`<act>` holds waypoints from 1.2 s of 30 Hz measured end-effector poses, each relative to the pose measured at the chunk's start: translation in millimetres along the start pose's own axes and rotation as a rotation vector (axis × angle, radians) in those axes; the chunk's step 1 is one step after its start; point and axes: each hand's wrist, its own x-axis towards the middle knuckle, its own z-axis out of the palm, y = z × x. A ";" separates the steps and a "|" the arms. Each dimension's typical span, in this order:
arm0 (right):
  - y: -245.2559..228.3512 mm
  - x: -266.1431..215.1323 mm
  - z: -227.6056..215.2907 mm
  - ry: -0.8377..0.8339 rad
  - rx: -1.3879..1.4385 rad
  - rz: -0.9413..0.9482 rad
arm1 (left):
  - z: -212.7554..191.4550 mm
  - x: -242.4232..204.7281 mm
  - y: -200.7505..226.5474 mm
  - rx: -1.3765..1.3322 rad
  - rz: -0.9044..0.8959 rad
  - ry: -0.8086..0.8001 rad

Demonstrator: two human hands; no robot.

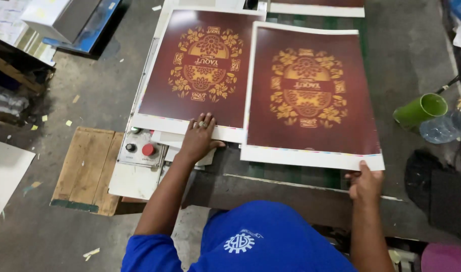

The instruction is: The person repeatedly picks up large printed sheets from a stack on a machine, flips them over, and places them onto a separate pile. The sheets feature a maroon background with a gold decorative design. The person also briefly handles a green cup near the end of the clip.

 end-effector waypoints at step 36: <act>-2.2 301.1 150.5 -0.182 -0.060 0.153 | -21.8 -20.1 -10.7 -0.142 -0.178 -0.188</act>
